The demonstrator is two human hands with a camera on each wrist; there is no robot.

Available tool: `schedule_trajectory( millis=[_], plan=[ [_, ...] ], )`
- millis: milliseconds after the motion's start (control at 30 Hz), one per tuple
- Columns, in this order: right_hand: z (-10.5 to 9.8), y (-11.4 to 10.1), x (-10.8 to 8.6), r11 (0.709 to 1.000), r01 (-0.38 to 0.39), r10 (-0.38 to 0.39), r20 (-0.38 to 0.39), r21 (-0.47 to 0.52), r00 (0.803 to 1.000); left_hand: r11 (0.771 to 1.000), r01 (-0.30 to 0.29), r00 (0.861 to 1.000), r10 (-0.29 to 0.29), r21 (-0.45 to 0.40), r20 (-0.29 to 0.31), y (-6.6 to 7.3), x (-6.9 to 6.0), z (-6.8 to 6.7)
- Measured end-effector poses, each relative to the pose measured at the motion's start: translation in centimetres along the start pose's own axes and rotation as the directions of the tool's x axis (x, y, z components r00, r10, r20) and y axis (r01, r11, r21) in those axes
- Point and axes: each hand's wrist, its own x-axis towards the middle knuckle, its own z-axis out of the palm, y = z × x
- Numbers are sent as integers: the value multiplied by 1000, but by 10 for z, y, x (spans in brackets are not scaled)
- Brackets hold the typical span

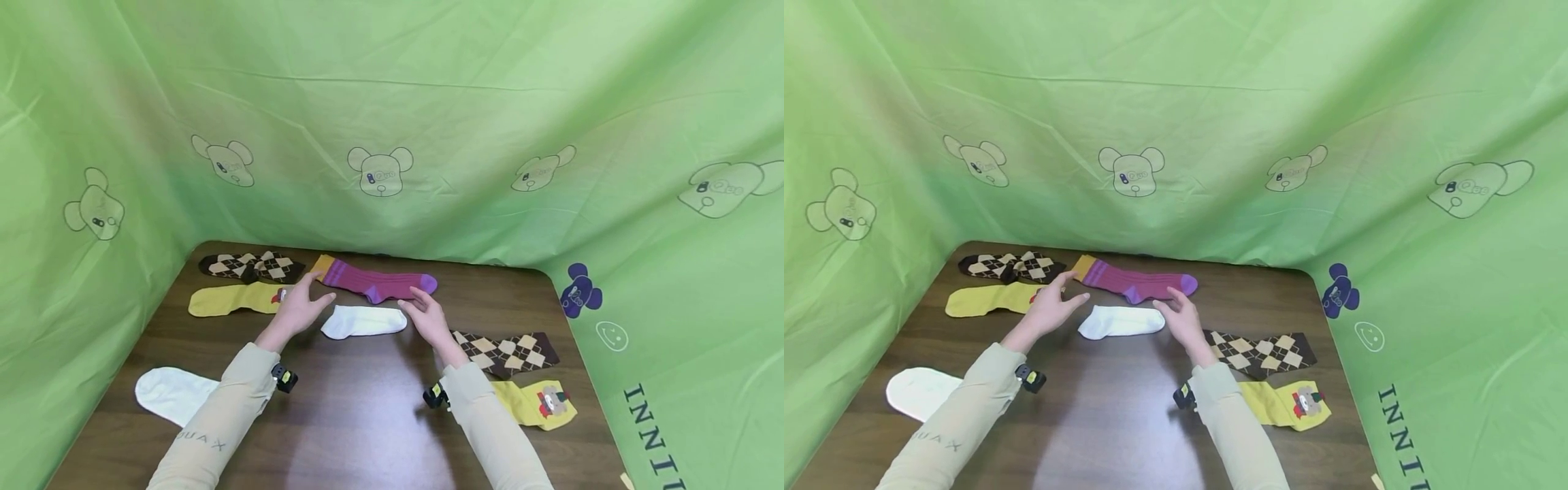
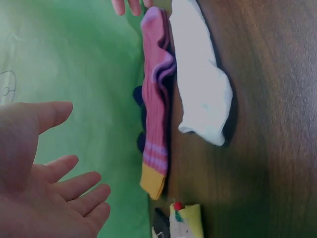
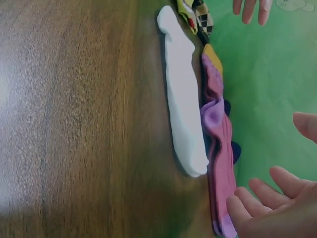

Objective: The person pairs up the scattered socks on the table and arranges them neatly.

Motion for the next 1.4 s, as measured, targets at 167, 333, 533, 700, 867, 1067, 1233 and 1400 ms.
schedule_trajectory(
  millis=[167,333,533,700,867,1067,1233,1400],
  plan=[
    [1,-7,-2,999,10,-10,6,-38,1000,1000,5,1000,-5,13,-4,-1,-3,-10],
    [4,-12,-1,998,34,-33,18,-51,999,1000,-4,1000,4,-7,-22,-4,-7,-22],
    [11,-18,-3,992,94,-90,45,-88,995,1000,-9,999,8,-8,-38,-5,-15,-39],
    [18,-23,-6,985,121,-115,59,-119,992,1000,0,999,0,1,-48,-10,-24,-52],
    [24,-26,-8,983,130,-122,69,-126,990,999,39,998,-38,18,-46,-18,-36,-66],
    [29,-29,-11,984,126,-116,76,-130,990,996,83,995,-81,46,-53,-29,-48,-80],
    [34,-33,-12,982,141,-131,87,-124,988,995,90,994,-86,53,-67,-38,-56,-87],
    [40,-35,-13,971,193,-180,94,-144,979,989,107,993,-102,100,-53,-48,-63,-97]
  ],
)
